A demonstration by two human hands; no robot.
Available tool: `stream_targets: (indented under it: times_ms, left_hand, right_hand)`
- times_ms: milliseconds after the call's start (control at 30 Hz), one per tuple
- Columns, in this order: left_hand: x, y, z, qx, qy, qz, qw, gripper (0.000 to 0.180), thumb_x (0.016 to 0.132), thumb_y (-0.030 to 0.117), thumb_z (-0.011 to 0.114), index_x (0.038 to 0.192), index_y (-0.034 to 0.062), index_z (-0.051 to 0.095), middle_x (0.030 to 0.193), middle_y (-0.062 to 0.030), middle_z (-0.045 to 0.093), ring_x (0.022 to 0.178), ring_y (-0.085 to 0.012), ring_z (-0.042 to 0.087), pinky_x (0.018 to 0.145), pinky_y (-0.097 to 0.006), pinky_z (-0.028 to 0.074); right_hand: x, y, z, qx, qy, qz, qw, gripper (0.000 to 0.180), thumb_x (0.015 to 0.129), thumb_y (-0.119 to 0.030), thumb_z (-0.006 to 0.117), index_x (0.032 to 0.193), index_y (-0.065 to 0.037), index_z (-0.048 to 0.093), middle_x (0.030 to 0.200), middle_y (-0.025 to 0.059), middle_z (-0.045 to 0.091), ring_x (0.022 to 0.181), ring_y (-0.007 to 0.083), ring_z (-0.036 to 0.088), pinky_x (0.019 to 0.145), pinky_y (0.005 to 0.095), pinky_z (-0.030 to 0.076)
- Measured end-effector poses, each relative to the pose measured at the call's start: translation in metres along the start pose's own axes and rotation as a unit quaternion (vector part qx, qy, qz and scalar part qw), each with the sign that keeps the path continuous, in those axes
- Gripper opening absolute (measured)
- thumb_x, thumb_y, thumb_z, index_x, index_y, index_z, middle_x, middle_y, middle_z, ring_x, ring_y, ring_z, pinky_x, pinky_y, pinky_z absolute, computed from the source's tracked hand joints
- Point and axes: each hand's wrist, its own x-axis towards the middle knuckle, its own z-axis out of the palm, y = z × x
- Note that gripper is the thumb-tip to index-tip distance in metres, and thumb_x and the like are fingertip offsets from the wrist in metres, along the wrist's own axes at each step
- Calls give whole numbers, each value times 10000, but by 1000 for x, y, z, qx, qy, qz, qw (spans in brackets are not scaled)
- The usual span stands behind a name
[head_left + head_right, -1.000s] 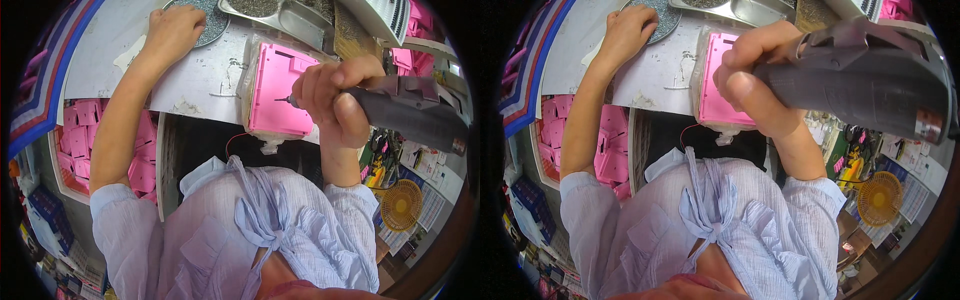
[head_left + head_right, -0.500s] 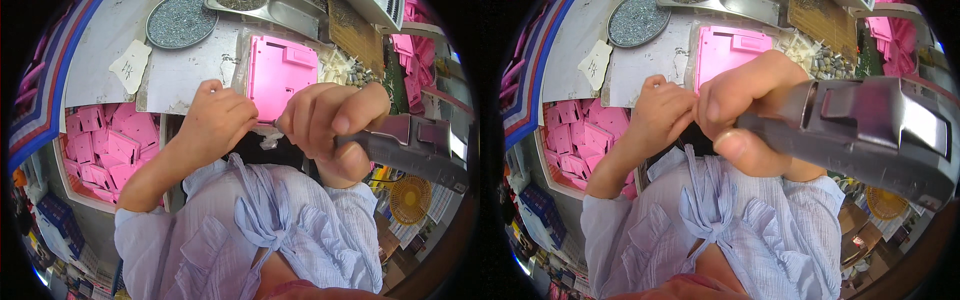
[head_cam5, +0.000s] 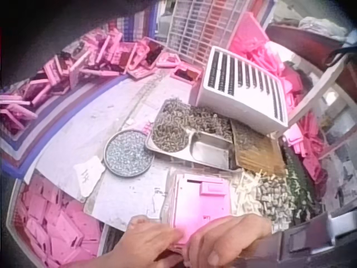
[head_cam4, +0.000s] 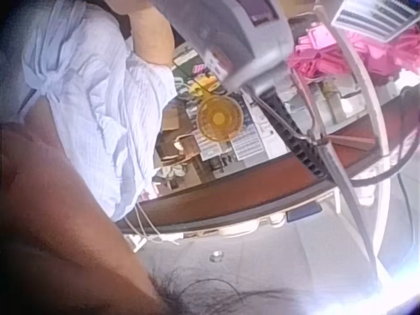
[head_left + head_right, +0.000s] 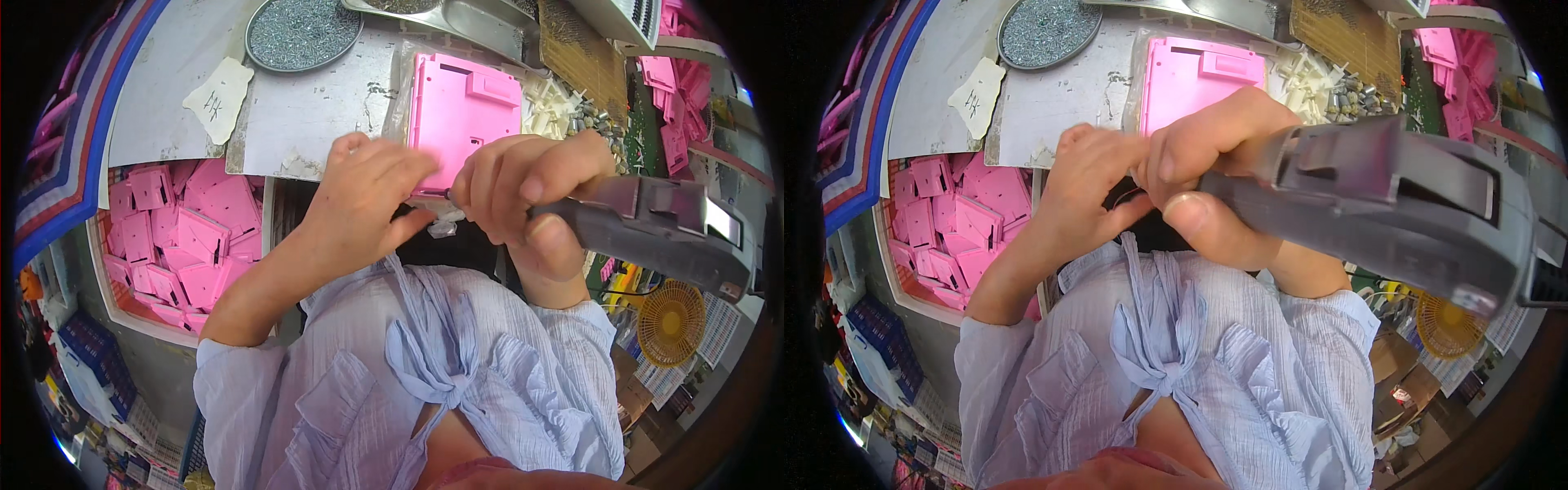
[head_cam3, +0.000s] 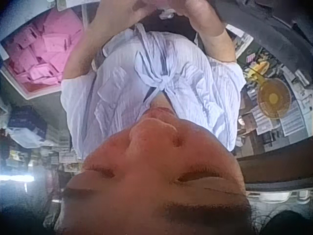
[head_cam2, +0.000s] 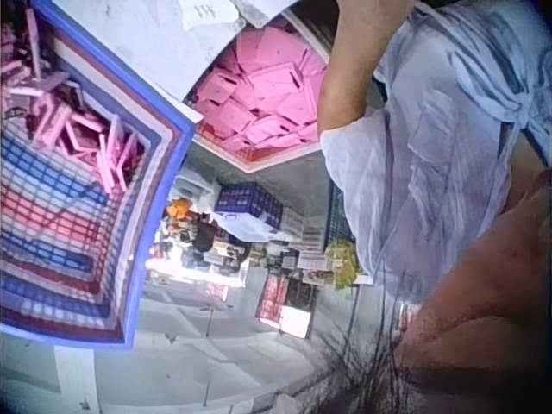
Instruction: Assembling the internal electronic components and soldering wires inside the pink plastic housings of toy devices.
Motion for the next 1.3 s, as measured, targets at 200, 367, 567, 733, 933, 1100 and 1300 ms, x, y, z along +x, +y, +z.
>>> stream_targets:
  times_ms: [200, 367, 567, 733, 933, 1100, 1300]
  left_hand:
    - [1, -13, -1, 88, -122, 36, 988, 701, 687, 152, 758, 1368, 89, 603, 1513, -58, 537, 1428, -165, 459, 1119, -557, 289]
    - [0, -20, 2, 66, -109, 40, 991, 686, 669, 129, 734, 1344, 88, 616, 1486, -40, 565, 1401, -166, 485, 1055, -510, 314]
    - [4, -12, -2, 45, -84, 22, 995, 611, 678, 73, 690, 1287, 79, 645, 1431, -52, 604, 1367, -183, 518, 1009, -480, 332]
    - [29, 0, 3, 89, -73, 64, 991, 483, 755, 58, 678, 1239, 63, 667, 1349, -83, 641, 1251, -260, 579, 1004, -464, 379]
    - [68, 6, 62, 180, -21, 100, 978, 367, 833, 121, 718, 1197, 75, 705, 1302, -52, 666, 1138, -279, 587, 973, -418, 421]
    - [67, 11, 64, 205, -22, 83, 975, 387, 814, 151, 737, 1199, 117, 719, 1296, -10, 665, 1127, -240, 579, 984, -437, 371]
    - [68, 10, 66, 212, -17, 76, 974, 371, 804, 176, 735, 1171, 124, 726, 1273, 15, 665, 1120, -208, 578, 948, -451, 355]
  right_hand:
    - [-9, 19, -2, -54, -16, 3, 998, 243, 970, -193, 693, 1018, -77, 485, 602, 10, 493, 499, 151, 478, 507, 334, 428]
    - [-8, 41, -3, -137, -112, -68, 982, 166, 916, -10, 665, 940, -51, 505, 653, 67, 544, 535, 192, 525, 546, 353, 484]
    - [-7, 35, -6, -184, -89, -63, 977, 161, 900, -54, 699, 975, -17, 561, 678, 89, 587, 565, 193, 576, 531, 349, 504]
    - [4, -25, -65, 70, 43, -104, 991, 294, 870, -89, 698, 1112, 43, 595, 676, 87, 596, 520, 137, 534, 519, 315, 460]
    - [-14, -6, -115, 1, 166, -112, 980, 204, 900, -8, 656, 1084, 38, 579, 680, 67, 598, 527, 117, 545, 500, 268, 440]
    - [-2, 10, -130, -135, 107, -92, 981, 156, 964, -33, 554, 1108, -43, 494, 631, 65, 491, 519, 142, 439, 519, 339, 397]
    - [1, 20, -132, -206, 84, -110, 969, 103, 966, -63, 558, 1017, -50, 469, 594, 58, 470, 492, 146, 435, 506, 333, 411]
